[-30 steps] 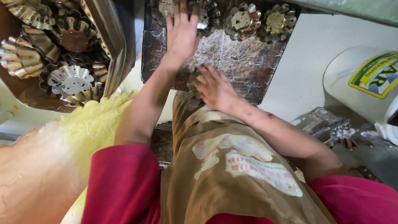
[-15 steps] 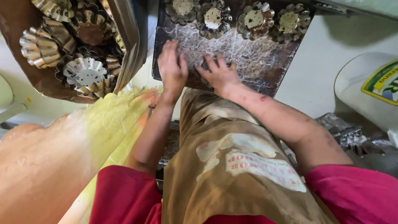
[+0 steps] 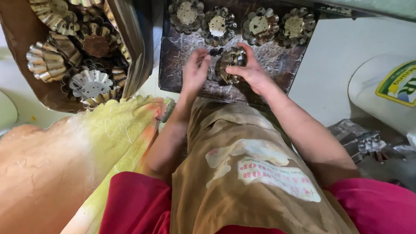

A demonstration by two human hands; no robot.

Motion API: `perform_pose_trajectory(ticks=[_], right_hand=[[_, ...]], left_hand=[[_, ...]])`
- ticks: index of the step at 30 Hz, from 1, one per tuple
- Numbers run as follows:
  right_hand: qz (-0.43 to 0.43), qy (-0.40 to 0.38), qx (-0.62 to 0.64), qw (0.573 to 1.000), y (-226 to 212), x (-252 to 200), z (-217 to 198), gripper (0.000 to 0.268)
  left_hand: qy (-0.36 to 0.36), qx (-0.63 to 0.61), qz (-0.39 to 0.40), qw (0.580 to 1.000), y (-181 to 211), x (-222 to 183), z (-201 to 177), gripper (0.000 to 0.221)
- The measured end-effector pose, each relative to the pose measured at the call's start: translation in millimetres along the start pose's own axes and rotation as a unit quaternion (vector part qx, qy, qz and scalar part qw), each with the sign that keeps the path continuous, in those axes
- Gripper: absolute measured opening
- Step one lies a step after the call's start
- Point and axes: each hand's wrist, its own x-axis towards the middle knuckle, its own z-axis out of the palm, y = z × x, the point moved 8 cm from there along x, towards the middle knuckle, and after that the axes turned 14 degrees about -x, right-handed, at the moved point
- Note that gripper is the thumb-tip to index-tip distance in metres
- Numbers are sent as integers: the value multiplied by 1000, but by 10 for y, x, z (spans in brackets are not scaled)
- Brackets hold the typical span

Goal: Placing individual paper liners into metal baking molds arranged on a tray.

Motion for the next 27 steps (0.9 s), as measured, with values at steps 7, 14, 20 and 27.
perform_pose_trajectory(ticks=[7, 14, 20, 27], right_hand=[[81, -8, 229, 970, -78, -219, -80, 73], [137, 46, 279, 949, 465, -314, -666, 49], [162, 189, 77, 965, 868, -368, -1082, 108], [181, 329, -122, 919, 728, -442, -1273, 115]], left_hand=[[14, 200, 184, 962, -173, -64, 74, 31], [-68, 316, 273, 906, -60, -175, 515, 38], [-282, 421, 93, 857, 274, -434, 911, 89], [-308, 526, 50, 791, -387, -407, 1028, 101]])
